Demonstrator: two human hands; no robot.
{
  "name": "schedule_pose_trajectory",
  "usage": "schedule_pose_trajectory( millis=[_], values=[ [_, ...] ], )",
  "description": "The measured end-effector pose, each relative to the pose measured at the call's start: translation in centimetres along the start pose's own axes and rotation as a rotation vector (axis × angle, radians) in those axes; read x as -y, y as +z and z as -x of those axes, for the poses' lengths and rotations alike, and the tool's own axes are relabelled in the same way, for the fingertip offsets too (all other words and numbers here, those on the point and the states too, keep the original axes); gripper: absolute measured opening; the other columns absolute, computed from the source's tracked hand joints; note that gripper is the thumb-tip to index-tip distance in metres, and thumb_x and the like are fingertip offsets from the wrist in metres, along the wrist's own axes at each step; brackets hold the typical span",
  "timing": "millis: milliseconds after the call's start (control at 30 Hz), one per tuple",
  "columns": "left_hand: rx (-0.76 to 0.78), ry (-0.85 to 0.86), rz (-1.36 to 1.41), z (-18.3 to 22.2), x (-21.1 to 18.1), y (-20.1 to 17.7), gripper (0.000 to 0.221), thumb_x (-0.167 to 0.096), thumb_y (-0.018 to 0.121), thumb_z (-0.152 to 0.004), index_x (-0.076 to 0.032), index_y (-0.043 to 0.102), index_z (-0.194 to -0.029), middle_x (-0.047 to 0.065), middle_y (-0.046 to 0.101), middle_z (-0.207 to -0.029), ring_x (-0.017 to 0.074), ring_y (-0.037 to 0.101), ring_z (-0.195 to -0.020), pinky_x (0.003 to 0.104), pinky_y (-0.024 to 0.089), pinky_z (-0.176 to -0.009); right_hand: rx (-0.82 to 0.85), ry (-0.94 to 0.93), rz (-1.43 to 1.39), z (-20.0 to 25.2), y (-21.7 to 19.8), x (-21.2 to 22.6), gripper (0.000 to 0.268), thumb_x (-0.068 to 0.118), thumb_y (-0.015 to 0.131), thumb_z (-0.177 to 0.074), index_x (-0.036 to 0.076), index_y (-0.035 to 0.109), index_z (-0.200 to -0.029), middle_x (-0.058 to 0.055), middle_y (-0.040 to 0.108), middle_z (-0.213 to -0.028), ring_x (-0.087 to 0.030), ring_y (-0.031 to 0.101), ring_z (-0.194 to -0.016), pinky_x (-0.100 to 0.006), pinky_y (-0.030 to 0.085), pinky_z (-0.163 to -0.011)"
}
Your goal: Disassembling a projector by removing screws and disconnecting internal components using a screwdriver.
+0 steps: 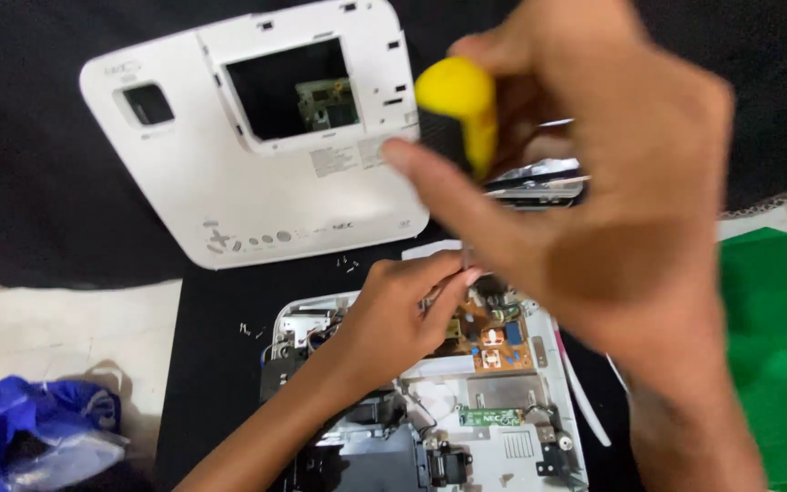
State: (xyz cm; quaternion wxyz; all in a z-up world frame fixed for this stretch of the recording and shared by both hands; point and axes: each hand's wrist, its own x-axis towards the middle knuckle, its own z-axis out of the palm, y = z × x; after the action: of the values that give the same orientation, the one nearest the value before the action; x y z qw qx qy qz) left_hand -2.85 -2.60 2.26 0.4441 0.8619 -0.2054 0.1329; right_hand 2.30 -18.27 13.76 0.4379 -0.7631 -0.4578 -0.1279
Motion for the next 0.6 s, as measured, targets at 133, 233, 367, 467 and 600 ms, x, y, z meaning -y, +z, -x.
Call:
schedule_pose_trajectory(
  millis=[133,233,367,467,600],
  values=[
    [0.074,-0.105,-0.048,0.2,0.6,-0.3,0.025,-0.009,0.053,-0.101,-0.009,0.045,-0.078,0.003,0.034,-0.056,0.0163,0.031,-0.051,0.032,0.029,-0.053,-0.031,0.017,0.025,-0.1,-0.4,-0.5,0.027,0.014,0.075,-0.103,0.003,0.059,-0.120,-0.002,0.055,-0.100,-0.010,0.045,-0.080,-0.023,0.036,-0.075],
    [0.063,-0.040,-0.018,0.0,0.2,-0.2,0.019,-0.008,0.054,-0.103,-0.007,0.052,-0.084,0.004,0.033,-0.060,0.0177,0.028,-0.055,0.030,0.032,-0.054,-0.033,0.011,0.043,0.1,-0.8,-0.7,0.026,0.015,0.077,-0.102,0.003,0.060,-0.118,-0.001,0.055,-0.096,-0.009,0.043,-0.076,-0.022,0.035,-0.072],
    [0.063,-0.050,0.025,0.2,0.5,-0.5,0.022,-0.008,0.056,-0.101,-0.007,0.070,-0.118,0.002,0.080,-0.105,0.0127,0.067,-0.059,0.025,0.051,-0.059,-0.031,-0.009,0.062,-0.1,-1.4,-1.3,0.025,0.016,0.079,-0.102,0.003,0.062,-0.115,0.001,0.055,-0.091,-0.008,0.042,-0.072,-0.022,0.034,-0.069],
    [0.069,-0.063,0.033,0.4,0.7,-0.6,0.023,-0.008,0.055,-0.101,-0.008,0.068,-0.120,0.005,0.079,-0.113,0.0199,0.081,-0.093,0.028,0.059,-0.079,-0.020,-0.018,0.072,-0.7,-0.9,-1.2,0.025,0.017,0.081,-0.101,0.003,0.064,-0.112,0.002,0.055,-0.086,-0.008,0.040,-0.067,-0.021,0.033,-0.066],
    [0.146,-0.087,0.042,0.4,0.7,-1.5,0.018,-0.011,0.049,-0.103,-0.004,0.065,-0.109,0.009,0.067,-0.088,0.0229,0.062,-0.076,0.032,0.048,-0.071,-0.023,-0.036,0.077,-0.9,0.0,0.2,0.025,0.018,0.084,-0.101,0.003,0.066,-0.107,0.004,0.054,-0.080,-0.007,0.038,-0.061,-0.020,0.032,-0.061]
  ],
)
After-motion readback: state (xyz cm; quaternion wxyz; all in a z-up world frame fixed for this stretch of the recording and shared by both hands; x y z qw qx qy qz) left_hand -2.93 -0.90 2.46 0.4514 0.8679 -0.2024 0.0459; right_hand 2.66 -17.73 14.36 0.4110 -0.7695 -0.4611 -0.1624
